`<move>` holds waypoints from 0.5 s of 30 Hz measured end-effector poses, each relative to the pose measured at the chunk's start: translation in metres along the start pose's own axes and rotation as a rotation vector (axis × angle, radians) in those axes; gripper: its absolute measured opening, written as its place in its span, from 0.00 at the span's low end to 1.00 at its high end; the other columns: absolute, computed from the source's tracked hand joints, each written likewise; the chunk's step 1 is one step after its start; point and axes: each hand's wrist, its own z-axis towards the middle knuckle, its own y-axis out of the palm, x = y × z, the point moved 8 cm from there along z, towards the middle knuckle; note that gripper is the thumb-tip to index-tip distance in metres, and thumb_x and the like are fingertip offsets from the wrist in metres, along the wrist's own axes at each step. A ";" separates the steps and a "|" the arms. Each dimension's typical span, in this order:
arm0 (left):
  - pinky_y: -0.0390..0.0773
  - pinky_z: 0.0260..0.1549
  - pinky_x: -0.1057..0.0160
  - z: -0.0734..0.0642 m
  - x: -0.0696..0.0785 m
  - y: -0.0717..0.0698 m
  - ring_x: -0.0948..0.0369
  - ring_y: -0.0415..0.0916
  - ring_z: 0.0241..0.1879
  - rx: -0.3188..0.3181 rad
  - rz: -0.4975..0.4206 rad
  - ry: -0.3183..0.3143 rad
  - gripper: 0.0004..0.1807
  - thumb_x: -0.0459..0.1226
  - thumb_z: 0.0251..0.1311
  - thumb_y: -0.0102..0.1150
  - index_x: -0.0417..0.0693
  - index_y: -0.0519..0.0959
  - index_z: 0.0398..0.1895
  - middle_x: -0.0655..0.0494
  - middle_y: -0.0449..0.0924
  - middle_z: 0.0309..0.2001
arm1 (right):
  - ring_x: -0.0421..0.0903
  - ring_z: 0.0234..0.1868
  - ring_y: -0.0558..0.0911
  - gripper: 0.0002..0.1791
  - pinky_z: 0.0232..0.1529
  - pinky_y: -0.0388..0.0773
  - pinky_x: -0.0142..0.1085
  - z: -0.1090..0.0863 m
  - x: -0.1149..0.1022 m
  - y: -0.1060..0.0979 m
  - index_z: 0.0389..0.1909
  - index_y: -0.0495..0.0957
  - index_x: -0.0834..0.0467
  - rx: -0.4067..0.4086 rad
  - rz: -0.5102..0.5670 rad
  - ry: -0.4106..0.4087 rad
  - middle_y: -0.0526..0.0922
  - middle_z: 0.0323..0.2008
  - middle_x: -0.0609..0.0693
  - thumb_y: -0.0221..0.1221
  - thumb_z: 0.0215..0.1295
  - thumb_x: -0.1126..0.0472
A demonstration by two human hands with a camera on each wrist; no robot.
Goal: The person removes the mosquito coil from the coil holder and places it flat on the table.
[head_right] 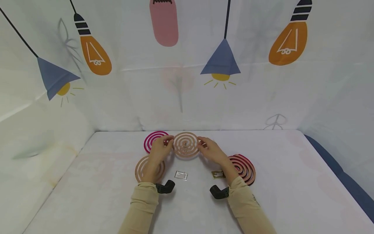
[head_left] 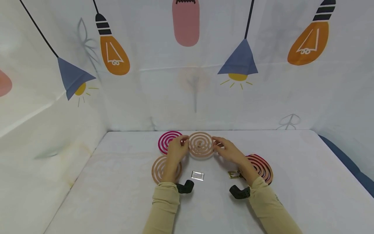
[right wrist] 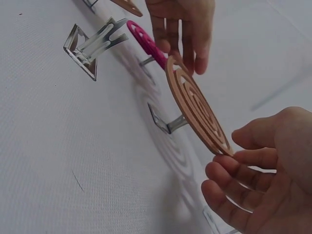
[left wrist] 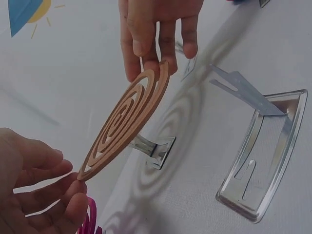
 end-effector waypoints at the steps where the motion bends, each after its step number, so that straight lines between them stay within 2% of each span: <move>1: 0.78 0.39 0.58 0.000 -0.001 0.000 0.57 0.81 0.37 -0.002 -0.013 -0.006 0.13 0.37 0.60 0.56 0.47 0.83 0.46 0.50 0.85 0.39 | 0.61 0.51 0.77 0.27 0.42 0.78 0.38 -0.001 -0.001 0.000 0.65 0.61 0.71 0.002 0.000 -0.002 0.76 0.51 0.67 0.50 0.68 0.64; 4: 0.78 0.36 0.62 0.001 -0.002 0.000 0.58 0.81 0.36 -0.015 -0.070 -0.020 0.13 0.37 0.59 0.58 0.46 0.82 0.46 0.50 0.85 0.40 | 0.62 0.52 0.77 0.27 0.42 0.79 0.38 -0.002 -0.001 -0.001 0.65 0.60 0.71 0.003 0.012 -0.003 0.75 0.51 0.68 0.50 0.69 0.64; 9: 0.80 0.28 0.68 0.001 -0.005 0.004 0.56 0.84 0.33 -0.064 -0.223 -0.053 0.13 0.35 0.59 0.58 0.42 0.81 0.47 0.47 0.84 0.43 | 0.62 0.52 0.77 0.26 0.40 0.79 0.35 -0.002 0.001 -0.002 0.66 0.59 0.70 0.019 0.023 -0.015 0.74 0.50 0.67 0.50 0.69 0.66; 15: 0.83 0.31 0.63 0.003 -0.007 0.010 0.58 0.83 0.33 -0.100 -0.365 -0.075 0.14 0.31 0.58 0.59 0.38 0.80 0.48 0.42 0.82 0.42 | 0.59 0.49 0.78 0.26 0.38 0.78 0.31 -0.001 0.000 -0.007 0.65 0.60 0.68 0.058 0.056 -0.026 0.74 0.48 0.65 0.51 0.68 0.66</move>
